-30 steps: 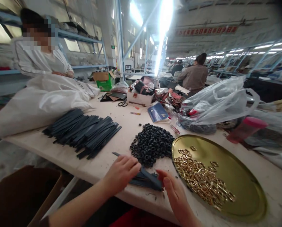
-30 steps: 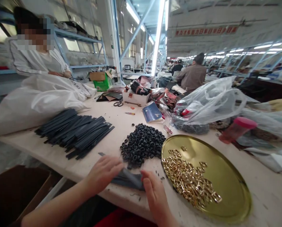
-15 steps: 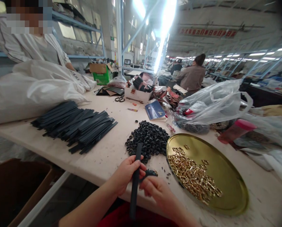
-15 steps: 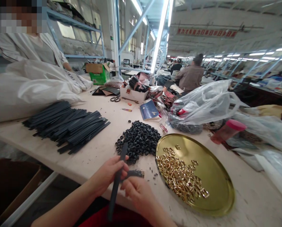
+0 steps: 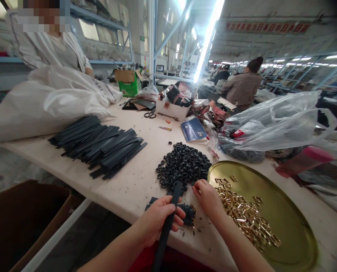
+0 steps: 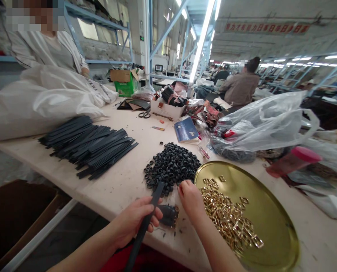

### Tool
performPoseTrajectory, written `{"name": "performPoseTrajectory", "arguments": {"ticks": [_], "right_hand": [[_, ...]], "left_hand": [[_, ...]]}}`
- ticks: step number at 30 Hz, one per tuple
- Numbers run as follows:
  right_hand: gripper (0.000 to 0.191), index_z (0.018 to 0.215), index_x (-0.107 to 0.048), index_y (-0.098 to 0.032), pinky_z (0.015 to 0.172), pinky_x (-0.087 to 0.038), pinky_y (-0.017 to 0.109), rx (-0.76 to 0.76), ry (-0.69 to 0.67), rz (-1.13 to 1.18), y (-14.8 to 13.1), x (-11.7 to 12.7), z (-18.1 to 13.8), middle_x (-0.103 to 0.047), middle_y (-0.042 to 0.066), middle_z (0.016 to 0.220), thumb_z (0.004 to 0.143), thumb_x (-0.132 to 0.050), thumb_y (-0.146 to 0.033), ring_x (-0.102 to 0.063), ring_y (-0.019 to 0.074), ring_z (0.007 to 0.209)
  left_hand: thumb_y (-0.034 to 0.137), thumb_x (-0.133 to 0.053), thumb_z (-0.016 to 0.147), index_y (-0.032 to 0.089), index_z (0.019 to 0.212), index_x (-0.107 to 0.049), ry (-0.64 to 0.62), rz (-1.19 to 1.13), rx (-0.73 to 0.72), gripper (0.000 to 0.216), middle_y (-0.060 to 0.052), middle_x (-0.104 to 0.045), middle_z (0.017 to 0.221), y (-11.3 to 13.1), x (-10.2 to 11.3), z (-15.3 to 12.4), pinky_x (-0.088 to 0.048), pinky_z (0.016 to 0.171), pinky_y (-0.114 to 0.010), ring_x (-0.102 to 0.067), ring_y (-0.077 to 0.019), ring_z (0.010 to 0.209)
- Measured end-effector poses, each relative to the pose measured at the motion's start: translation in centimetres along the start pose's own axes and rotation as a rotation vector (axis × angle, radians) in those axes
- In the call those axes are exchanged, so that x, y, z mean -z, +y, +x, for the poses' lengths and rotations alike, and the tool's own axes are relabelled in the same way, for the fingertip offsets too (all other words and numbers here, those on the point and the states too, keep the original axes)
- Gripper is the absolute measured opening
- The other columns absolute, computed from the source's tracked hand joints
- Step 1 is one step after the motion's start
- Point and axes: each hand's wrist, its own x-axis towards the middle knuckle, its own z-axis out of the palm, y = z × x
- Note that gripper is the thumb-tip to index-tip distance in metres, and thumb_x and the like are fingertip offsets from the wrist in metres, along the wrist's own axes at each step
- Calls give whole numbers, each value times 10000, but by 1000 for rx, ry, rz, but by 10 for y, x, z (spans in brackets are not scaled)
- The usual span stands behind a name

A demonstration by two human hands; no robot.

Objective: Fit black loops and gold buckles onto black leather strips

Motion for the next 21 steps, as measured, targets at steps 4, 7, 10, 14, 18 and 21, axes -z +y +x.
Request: {"name": "performPoseTrajectory", "arguments": {"ticks": [4, 7, 10, 14, 18, 21], "right_hand": [[258, 912, -558, -172, 639, -451, 294, -284, -31, 790, -9, 12, -23, -593, 36, 785, 753, -546, -374, -545, 157, 671], [332, 996, -566, -199, 712, -468, 307, -429, -124, 1237, -23, 17, -39, -606, 32, 906, 730, -587, -396, -563, 132, 705], [319, 951, -600, -193, 718, -474, 306, -481, -101, 1353, -30, 18, -48, -617, 28, 874, 698, -635, -384, -568, 126, 695], [313, 909, -616, -177, 725, -475, 325, -413, -82, 1187, -26, 19, -53, -626, 27, 804, 682, -646, -390, -575, 154, 717], [239, 839, -628, -187, 717, -472, 321, -259, -219, 982, -27, 19, -61, -631, 20, 779, 683, -636, -367, -576, 175, 746], [300, 971, -589, -203, 678, -477, 299, -236, -198, 924, -37, 16, -68, -621, 22, 819, 705, -616, -339, -577, 169, 744]], "left_hand": [[331, -400, 801, 139, 889, -492, -35, 273, -145, 230, 33, -521, 594, -14, -1, 13, -310, 409, -157, -424, -50, 416], [416, -356, 826, 143, 841, -509, -13, 499, -244, 313, 55, -460, 512, -21, -2, 20, -282, 402, -169, -377, -62, 393], [403, -340, 837, 149, 797, -536, 22, 694, -311, 323, 56, -434, 486, -20, -1, 18, -281, 429, -184, -378, -80, 416], [349, -343, 835, 159, 723, -562, 29, 969, -330, 311, 28, -487, 528, -9, 1, 7, -290, 486, -200, -447, -111, 500], [353, -360, 831, 181, 747, -592, -37, 1165, -356, 301, -20, -607, 700, -2, 0, -2, -330, 586, -219, -538, -158, 653], [389, -343, 839, 197, 923, -576, 28, 1107, -357, 313, -41, -640, 794, -4, -5, -1, -357, 648, -236, -573, -193, 744]]}}
